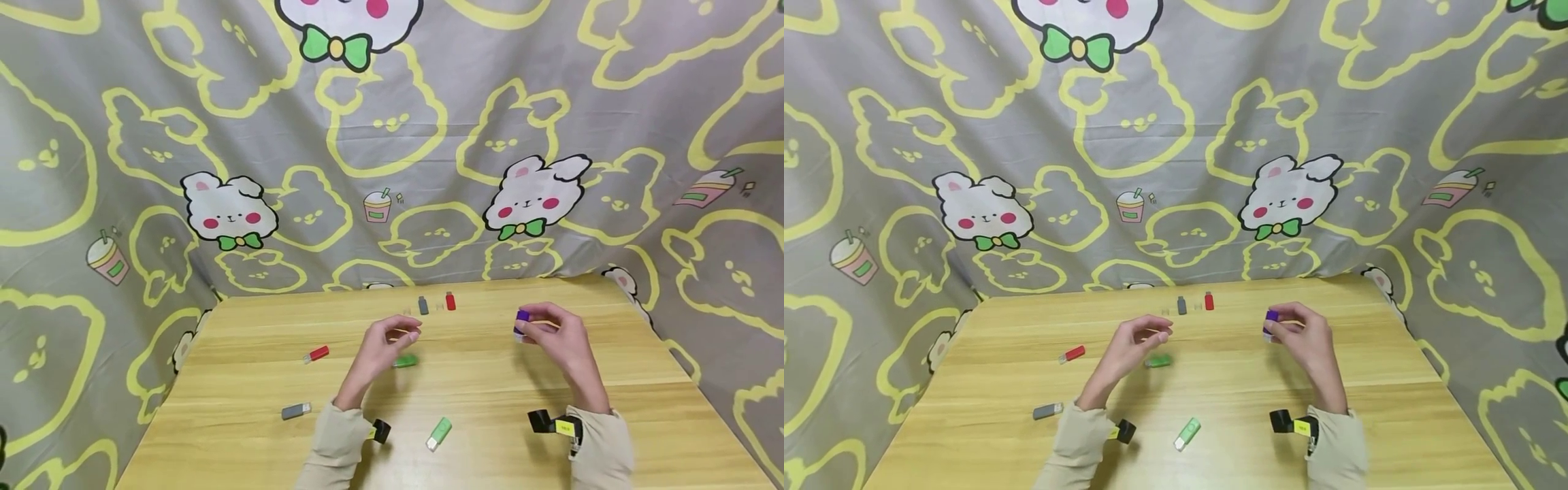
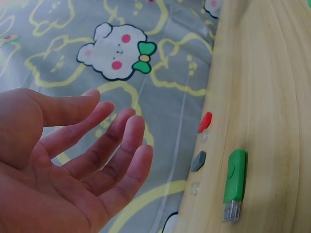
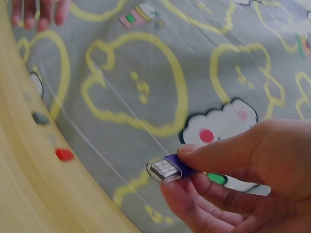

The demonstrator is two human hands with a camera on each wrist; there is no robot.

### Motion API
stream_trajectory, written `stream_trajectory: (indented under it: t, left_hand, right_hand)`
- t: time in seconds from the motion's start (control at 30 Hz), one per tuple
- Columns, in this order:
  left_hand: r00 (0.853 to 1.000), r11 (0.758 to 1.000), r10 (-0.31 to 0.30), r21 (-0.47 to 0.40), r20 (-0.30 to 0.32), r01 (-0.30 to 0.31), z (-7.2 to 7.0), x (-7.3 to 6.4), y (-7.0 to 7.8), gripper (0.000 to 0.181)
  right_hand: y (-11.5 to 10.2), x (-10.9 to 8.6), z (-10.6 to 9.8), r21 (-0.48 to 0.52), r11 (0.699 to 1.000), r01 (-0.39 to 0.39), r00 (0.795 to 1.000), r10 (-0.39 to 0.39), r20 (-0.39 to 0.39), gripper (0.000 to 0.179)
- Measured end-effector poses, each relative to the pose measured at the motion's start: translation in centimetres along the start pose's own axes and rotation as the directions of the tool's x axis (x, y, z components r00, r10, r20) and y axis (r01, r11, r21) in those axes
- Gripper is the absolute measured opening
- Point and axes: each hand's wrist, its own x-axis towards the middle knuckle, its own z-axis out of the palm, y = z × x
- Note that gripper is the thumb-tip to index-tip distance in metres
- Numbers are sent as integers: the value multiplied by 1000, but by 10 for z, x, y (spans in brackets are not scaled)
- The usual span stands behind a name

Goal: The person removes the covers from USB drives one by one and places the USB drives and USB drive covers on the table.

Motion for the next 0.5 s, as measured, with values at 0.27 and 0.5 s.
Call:
stream_trajectory:
  t: [0.27, 0.5]
  left_hand:
    - [999, 1000, 17, -10, 30, -17, 4, 1, 4, 18]
    - [999, 988, 9, -154, 31, -4, 17, 1, 6, 18]
  right_hand:
    - [-9, 3, 30, 129, 992, -6, 1000, 2, 31, 33]
    - [-14, 2, 53, 181, 983, -15, 998, 3, 69, 32]
